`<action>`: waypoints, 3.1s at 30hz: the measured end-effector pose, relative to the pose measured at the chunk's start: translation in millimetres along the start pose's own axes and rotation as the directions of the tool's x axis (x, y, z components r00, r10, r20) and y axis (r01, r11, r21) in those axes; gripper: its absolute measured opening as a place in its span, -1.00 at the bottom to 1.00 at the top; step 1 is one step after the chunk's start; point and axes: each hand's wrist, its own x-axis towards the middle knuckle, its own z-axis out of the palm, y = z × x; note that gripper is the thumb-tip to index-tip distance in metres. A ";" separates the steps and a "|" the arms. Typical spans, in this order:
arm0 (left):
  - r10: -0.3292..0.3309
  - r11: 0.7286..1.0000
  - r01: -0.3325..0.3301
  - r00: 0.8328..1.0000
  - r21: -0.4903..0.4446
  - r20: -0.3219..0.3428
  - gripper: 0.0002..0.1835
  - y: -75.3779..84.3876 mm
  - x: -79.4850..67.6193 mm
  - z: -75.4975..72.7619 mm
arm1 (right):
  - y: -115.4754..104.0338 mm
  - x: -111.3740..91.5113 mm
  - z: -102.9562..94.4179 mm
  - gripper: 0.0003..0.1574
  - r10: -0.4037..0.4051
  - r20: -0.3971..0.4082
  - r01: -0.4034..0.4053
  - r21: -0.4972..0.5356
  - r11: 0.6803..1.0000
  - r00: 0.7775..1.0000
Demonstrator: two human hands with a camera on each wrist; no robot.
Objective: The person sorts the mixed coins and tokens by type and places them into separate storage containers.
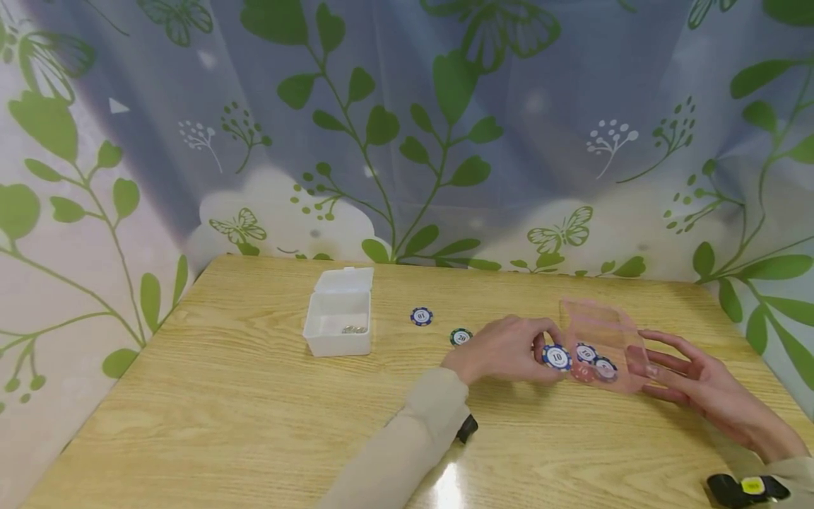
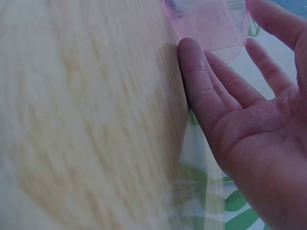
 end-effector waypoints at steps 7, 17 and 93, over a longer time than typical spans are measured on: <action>-0.002 1.000 0.003 1.000 0.018 -0.023 -0.60 6.3 7.3 -0.2 | 0.3 1.2 -0.1 -0.27 -0.004 0.001 0.004 -0.004 1.000 1.000; -0.017 0.998 0.019 1.000 0.052 -0.024 -0.56 12.0 23.4 -0.4 | 2.8 1.3 -2.3 -0.26 0.003 0.009 -0.003 -0.013 1.000 1.000; -0.137 0.988 0.127 0.982 -0.082 -0.133 -0.54 -42.5 25.7 -6.8 | 1.8 2.2 -2.0 -0.28 -0.002 0.039 0.001 0.031 1.000 0.999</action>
